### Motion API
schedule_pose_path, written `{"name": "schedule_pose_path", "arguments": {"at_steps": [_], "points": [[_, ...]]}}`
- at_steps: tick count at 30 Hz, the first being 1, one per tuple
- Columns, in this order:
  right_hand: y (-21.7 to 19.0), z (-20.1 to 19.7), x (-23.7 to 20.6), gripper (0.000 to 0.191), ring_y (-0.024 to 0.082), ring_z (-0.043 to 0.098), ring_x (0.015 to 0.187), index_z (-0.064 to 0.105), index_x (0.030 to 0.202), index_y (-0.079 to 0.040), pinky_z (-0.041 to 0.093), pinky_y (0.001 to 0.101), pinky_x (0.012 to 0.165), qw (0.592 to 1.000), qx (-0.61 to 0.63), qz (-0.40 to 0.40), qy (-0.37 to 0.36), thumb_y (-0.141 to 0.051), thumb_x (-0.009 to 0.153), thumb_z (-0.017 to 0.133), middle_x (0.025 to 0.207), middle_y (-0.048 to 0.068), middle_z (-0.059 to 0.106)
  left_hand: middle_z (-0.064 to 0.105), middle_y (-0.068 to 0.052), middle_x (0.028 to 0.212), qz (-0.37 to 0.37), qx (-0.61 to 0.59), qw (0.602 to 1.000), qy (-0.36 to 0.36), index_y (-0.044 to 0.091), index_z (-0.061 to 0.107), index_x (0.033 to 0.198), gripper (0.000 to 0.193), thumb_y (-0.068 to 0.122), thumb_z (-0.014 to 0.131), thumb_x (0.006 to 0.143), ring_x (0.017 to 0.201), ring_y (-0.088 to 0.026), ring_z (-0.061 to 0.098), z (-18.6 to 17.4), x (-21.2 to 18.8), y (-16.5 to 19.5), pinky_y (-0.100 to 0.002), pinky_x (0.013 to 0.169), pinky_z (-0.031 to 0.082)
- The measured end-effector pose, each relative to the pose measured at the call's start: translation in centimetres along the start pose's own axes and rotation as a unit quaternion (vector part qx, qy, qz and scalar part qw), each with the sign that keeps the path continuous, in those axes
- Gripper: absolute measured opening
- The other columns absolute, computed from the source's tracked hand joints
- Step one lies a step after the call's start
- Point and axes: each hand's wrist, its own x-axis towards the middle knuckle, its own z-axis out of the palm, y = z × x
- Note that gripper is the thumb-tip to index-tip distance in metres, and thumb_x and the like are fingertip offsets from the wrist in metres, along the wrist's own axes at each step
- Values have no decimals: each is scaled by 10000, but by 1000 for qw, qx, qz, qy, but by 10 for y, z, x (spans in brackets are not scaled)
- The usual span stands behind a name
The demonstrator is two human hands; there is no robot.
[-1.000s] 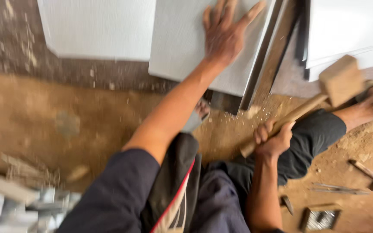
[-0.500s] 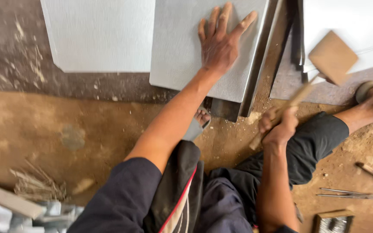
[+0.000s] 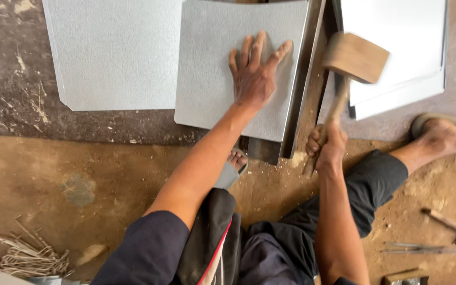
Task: The person sits on the workshop floor and bends galvanized sheet metal panels by hand, folding each sheet over a metal edge and hammering the fold flat with a wooden mallet. They reposition and turn the sheets between folds and set finished panels on a stack beside them.
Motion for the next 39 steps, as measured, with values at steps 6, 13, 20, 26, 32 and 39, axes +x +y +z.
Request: {"name": "schedule_pose_path", "arguments": {"at_steps": [6,13,20,26,32,39], "points": [[-14,12,13,408,133,392,407,489,699,-107,313,309,339,994,15,-79,-78,-329,1040,461,543,-18,441,392,-112,1617,-11,7,1000,-15,511,453,1479,639,77,484,1011,1527,-354,318,1,4,-3,-659,1245,164],[-15,6,50,493,136,442,419,520,742,-92,351,297,356,993,0,-98,-68,-449,1053,384,564,-1,475,393,-101,1637,-17,7,1000,-11,546,422,1481,654,74,459,1031,1540,-345,311,3,3,-3,-623,1279,156],[28,-49,-42,413,64,357,460,488,812,-92,292,218,379,969,219,90,-66,-404,1078,436,633,-43,414,521,-145,1464,-14,-186,980,72,78,525,1400,414,202,571,1008,1411,-335,427,-44,-7,-2,-555,1186,270],[108,-87,-105,355,169,506,530,598,877,20,430,307,446,985,1,147,86,-305,1006,660,662,61,525,705,-196,942,-223,-651,639,-344,-9,544,1243,292,213,563,1055,725,-202,621,-108,-122,-14,-330,554,455],[90,-85,-103,377,172,681,785,680,1181,10,537,331,717,891,-434,-97,91,-298,969,726,871,166,715,648,-221,1033,-478,-751,433,-143,-7,449,1108,257,236,501,1044,854,-289,697,-111,-144,-24,-448,774,614],[55,-66,-103,308,179,699,744,664,1181,-3,558,300,671,946,-310,-30,91,-243,988,655,901,137,723,542,-164,1107,-411,-699,585,-32,61,386,1254,313,144,564,1011,811,-250,641,-87,-128,-59,-396,676,589]]}}
